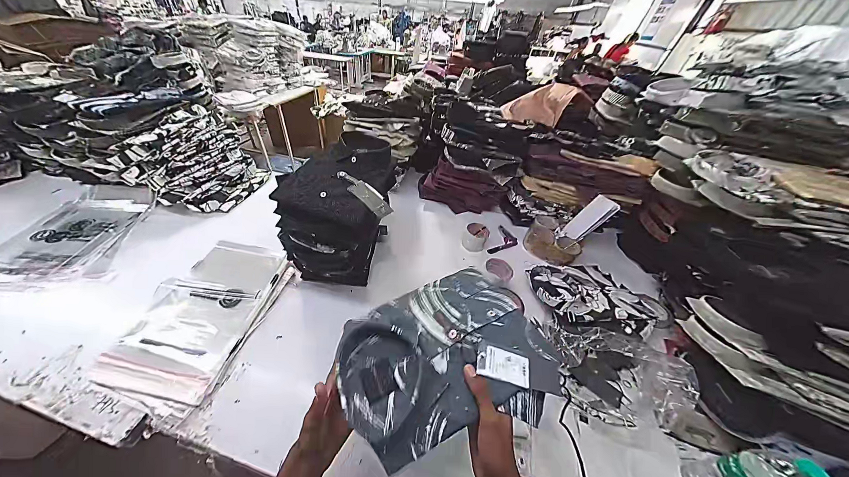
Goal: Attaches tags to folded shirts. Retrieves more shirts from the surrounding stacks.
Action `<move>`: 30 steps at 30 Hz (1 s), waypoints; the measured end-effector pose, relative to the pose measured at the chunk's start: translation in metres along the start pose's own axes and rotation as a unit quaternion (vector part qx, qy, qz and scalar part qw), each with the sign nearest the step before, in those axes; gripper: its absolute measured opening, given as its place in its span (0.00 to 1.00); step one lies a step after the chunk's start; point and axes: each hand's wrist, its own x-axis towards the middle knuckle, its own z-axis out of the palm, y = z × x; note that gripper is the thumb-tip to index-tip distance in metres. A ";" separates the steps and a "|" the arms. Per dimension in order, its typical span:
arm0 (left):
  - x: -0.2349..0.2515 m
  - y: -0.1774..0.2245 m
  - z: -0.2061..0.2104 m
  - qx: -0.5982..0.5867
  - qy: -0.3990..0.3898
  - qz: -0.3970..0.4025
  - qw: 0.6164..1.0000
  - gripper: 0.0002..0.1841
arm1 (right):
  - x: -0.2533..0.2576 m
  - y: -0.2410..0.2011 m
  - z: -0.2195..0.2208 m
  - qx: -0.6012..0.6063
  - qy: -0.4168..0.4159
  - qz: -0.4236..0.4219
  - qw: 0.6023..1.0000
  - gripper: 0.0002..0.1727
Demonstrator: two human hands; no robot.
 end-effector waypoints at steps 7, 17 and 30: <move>0.006 -0.038 -0.002 -0.108 -0.150 -0.026 0.982 0.70 | -0.029 0.018 -0.027 -0.051 -0.242 -0.026 0.969 0.36; 0.004 -0.075 -0.014 0.032 0.062 -0.212 0.975 0.33 | 0.035 0.075 -0.048 -0.019 -0.228 0.091 0.969 0.49; 0.241 -0.174 0.031 -0.033 0.201 -0.090 0.975 0.27 | 0.020 0.125 -0.092 -0.314 -0.222 0.058 0.922 0.31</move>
